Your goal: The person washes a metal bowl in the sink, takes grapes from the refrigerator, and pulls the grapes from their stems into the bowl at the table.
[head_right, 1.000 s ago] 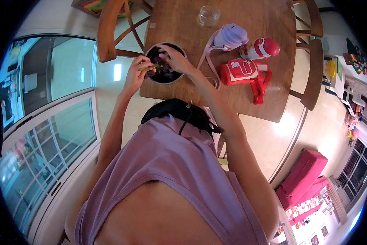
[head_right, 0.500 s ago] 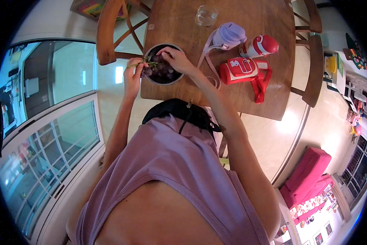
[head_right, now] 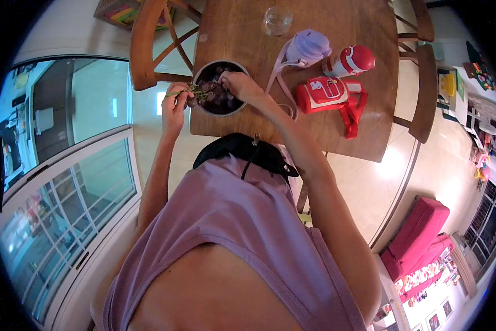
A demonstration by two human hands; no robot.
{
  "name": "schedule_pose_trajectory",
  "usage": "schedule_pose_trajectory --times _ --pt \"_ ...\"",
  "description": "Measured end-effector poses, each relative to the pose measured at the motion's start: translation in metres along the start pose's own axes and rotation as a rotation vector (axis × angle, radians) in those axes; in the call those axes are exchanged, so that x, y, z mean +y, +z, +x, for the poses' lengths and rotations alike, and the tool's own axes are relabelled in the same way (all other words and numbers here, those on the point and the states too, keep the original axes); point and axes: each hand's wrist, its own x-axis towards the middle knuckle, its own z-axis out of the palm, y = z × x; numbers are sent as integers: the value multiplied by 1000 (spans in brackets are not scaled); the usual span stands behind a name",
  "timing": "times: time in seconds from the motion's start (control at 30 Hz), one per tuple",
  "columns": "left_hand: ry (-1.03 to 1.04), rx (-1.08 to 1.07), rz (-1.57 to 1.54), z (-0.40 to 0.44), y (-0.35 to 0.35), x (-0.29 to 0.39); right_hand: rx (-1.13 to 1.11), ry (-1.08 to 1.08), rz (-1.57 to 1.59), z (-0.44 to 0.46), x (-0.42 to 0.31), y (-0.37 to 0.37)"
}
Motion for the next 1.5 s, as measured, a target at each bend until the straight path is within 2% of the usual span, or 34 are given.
schedule_pose_trajectory --times 0.03,0.17,0.23,0.27,0.33,0.43,0.47,0.5,0.53,0.63,0.77,0.83,0.87,0.93,0.97,1.03,1.07,1.13,1.2,1.27,1.3,1.37,1.4,1.47,1.5 --pt "19 -6 0 1 -1 -2 98 -97 -35 -3 -6 1" --pt "8 -14 -72 1 -1 -7 141 -98 86 -1 -23 -2" --pt "31 -9 -91 4 2 -6 32 -53 495 1 -33 -3" --pt "57 -1 -106 5 3 -6 35 -53 495 1 -37 -8" --pt "0 27 -133 7 3 -4 -164 152 646 -3 -44 -18" --pt "-105 70 -221 7 4 5 -200 133 623 -5 -35 -20" --pt "-151 85 -281 7 5 7 -199 133 622 -6 -34 -18" --pt "-149 84 -280 7 4 6 -194 221 721 -7 -32 -16" --pt "-134 100 -264 7 4 6 -188 310 819 -7 -34 -16" --pt "-76 129 -232 6 6 6 -94 386 980 -6 -41 -14" --pt "54 135 -185 4 10 6 -24 332 739 -2 -31 0" --pt "107 126 -180 5 15 3 174 230 646 3 -29 7" --pt "160 117 -175 5 17 2 173 230 645 7 -28 7" --pt "177 127 -121 4 20 2 211 405 342 15 -26 9" --pt "194 136 -67 3 22 2 212 405 341 16 -26 13" --pt "170 159 -84 2 24 3 398 534 292 18 -27 20" --pt "146 181 -100 1 24 4 399 535 292 18 -27 18" --pt "145 170 -124 1 23 6 365 728 557 17 -23 11" --pt "141 162 -146 0 21 5 328 707 554 16 -19 12" --pt "137 141 -153 1 18 0 259 245 142 11 -10 15" --pt "138 141 -153 1 18 -2 260 244 141 8 -4 14" --pt "138 136 -138 1 16 -4 251 -35 -143 6 -12 5" --pt "137 136 -138 1 15 -5 250 -34 -142 4 -17 2" --pt "97 147 -208 1 15 -4 218 -24 327 2 -46 -14" --pt "94 147 -208 1 15 -3 216 -22 328 2 -54 -18"
